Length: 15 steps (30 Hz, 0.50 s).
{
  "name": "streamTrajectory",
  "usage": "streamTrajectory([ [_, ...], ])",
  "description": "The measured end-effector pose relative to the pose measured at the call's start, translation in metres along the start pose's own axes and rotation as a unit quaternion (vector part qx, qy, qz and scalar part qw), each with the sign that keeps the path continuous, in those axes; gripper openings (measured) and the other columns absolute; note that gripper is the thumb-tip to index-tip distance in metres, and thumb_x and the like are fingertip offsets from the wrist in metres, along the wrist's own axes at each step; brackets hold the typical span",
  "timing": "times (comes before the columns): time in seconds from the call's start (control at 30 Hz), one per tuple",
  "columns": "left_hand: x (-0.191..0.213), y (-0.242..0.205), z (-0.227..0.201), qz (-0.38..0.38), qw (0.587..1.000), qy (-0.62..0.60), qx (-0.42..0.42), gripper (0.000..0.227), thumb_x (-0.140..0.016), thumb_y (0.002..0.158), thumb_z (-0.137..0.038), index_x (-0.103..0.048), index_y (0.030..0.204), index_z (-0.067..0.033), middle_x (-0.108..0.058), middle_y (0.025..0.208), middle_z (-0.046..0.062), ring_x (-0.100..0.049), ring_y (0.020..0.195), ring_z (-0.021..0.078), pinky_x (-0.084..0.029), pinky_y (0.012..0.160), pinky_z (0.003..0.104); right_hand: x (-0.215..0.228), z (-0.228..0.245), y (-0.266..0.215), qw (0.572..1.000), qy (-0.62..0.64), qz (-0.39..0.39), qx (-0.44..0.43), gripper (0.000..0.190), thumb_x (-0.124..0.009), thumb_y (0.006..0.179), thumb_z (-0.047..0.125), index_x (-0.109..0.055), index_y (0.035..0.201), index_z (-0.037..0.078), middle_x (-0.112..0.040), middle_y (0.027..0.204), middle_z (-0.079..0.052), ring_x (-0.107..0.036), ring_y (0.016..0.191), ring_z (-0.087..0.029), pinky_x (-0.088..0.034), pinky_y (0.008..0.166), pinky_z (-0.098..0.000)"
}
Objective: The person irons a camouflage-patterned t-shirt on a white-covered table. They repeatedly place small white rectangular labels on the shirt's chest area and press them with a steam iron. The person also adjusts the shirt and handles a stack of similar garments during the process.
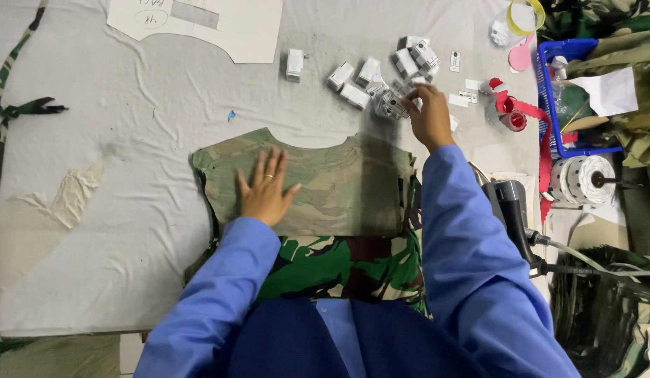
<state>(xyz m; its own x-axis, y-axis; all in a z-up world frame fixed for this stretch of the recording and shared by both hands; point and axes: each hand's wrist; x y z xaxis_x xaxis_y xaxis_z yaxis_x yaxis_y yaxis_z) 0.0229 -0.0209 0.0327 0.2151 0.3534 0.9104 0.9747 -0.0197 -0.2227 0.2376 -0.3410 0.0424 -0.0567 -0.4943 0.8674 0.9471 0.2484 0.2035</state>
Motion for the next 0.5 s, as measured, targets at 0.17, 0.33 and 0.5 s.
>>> streamTrajectory([
  [0.17, -0.009, -0.001, 0.048, -0.068, 0.988, 0.036, 0.133, 0.077, -0.036, 0.096, -0.061, -0.01, 0.158, -0.0223, -0.006, 0.165, 0.01, -0.005, 0.15, 0.0347, -0.009, 0.108, 0.077, -0.022, 0.062, -0.041, 0.998, 0.045, 0.045, -0.024, 0.005, -0.069, 0.092, 0.015, -0.068, 0.097, 0.013, -0.067, 0.098, -0.01, -0.062, 0.096, -0.037, -0.048, 0.082, -0.0422],
  [0.33, -0.029, -0.005, 0.04, -0.096, 0.977, 0.061, 0.181, 0.078, -0.028, 0.099, -0.06, -0.01, 0.158, -0.0128, -0.007, 0.164, 0.016, -0.002, 0.151, 0.0329, -0.001, 0.114, 0.071, -0.047, 0.153, -0.119, 0.939, 0.212, 0.264, -0.06, 0.013, -0.07, 0.088, 0.019, -0.07, 0.092, 0.007, -0.072, 0.08, -0.012, -0.07, 0.082, -0.031, -0.052, 0.079, -0.0388],
  [0.5, -0.041, -0.023, 0.026, -0.027, 0.991, 0.027, 0.131, 0.082, -0.031, 0.098, -0.056, -0.007, 0.156, -0.0045, -0.002, 0.164, 0.015, -0.001, 0.152, 0.0318, -0.003, 0.118, 0.063, -0.065, 0.132, -0.162, 0.987, 0.046, 0.116, -0.105, 0.042, -0.074, 0.082, 0.051, -0.059, 0.095, 0.013, -0.053, 0.093, -0.007, -0.057, 0.094, -0.031, -0.046, 0.081, -0.0411],
])
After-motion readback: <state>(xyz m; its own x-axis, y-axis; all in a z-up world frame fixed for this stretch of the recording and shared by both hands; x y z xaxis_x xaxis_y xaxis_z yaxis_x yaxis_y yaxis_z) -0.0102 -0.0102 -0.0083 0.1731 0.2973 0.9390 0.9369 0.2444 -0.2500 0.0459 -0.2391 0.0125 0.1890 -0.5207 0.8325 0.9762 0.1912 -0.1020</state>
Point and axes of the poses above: each hand's wrist, its own y-axis towards the middle knuckle, its own x-axis out of the back of the hand, z = x × y
